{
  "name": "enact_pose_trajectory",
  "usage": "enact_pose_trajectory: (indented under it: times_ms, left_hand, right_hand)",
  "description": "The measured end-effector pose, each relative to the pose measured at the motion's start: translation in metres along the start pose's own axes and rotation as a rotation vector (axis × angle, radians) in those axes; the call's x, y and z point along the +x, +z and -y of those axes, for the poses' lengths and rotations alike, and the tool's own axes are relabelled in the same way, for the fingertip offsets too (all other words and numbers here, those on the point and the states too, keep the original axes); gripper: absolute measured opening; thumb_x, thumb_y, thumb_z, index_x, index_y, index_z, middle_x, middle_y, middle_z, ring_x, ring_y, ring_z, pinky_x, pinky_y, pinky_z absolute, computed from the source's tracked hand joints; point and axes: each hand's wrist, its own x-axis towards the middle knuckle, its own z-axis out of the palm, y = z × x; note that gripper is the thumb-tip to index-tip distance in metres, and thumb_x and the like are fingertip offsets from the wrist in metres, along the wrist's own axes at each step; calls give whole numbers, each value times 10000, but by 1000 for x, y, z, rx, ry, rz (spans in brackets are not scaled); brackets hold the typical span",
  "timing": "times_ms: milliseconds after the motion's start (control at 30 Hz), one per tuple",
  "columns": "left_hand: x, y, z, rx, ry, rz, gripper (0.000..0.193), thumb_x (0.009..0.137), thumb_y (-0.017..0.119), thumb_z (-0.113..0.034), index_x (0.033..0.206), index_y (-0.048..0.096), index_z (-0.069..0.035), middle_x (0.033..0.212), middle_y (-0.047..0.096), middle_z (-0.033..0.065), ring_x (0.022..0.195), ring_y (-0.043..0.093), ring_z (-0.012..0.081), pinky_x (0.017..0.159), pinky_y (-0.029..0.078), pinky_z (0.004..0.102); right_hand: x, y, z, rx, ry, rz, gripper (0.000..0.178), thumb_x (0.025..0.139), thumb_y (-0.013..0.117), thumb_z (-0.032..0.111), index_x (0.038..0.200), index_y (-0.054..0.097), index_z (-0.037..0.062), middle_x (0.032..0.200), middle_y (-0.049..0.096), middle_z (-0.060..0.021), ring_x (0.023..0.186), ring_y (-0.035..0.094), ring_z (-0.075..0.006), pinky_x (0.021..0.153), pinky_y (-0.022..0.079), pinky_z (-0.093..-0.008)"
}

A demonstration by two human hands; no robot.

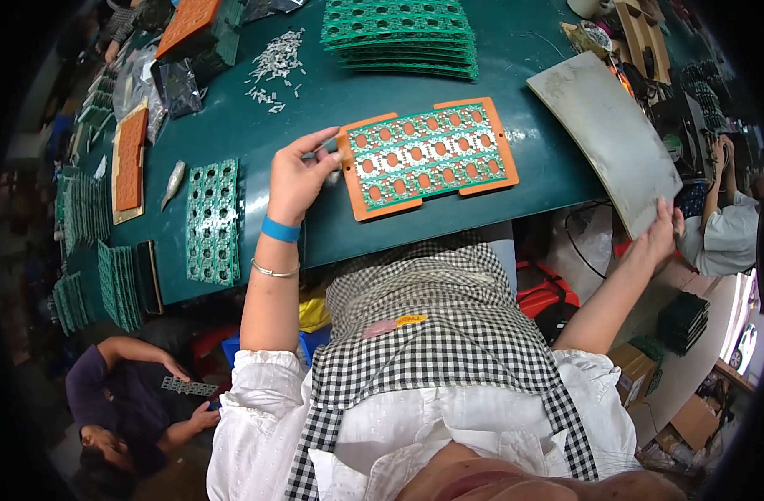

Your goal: The person solders electronic components onto a printed circuit board using a soldering iron and solder wire.

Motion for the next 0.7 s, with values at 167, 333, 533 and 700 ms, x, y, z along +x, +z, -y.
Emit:
enact_pose_trajectory:
  times_ms: [167,333,533,700]
  left_hand:
    - [-9,-12,-21,-223,-10,-58,313,990,588,-197,1223,657,0,950,694,15,571,410,2,502,337,170]
    - [-19,3,-54,-592,-237,128,471,1051,463,-343,1351,529,14,886,642,-17,507,305,6,433,213,187]
    - [-21,1,-3,-420,-184,89,343,985,570,-79,1313,551,23,1012,715,65,893,633,91,806,503,235]
    - [-23,7,7,-227,-100,-16,401,961,610,-103,1322,539,59,1001,710,65,858,575,43,744,471,208]
  right_hand:
    - [-23,7,53,43,36,232,464,801,689,-108,1174,461,48,1255,614,-227,1154,595,-291,986,475,-415]
    - [-129,112,52,61,209,737,371,774,670,-107,1064,536,83,1309,606,-194,1191,581,-247,1026,431,-365]
    - [-179,167,28,-143,206,982,285,765,696,-33,946,500,67,1291,625,-176,792,557,-53,785,472,-229]
    - [-181,160,27,-386,-109,996,244,783,722,-21,860,494,21,866,629,-49,1061,631,-119,752,444,-221]
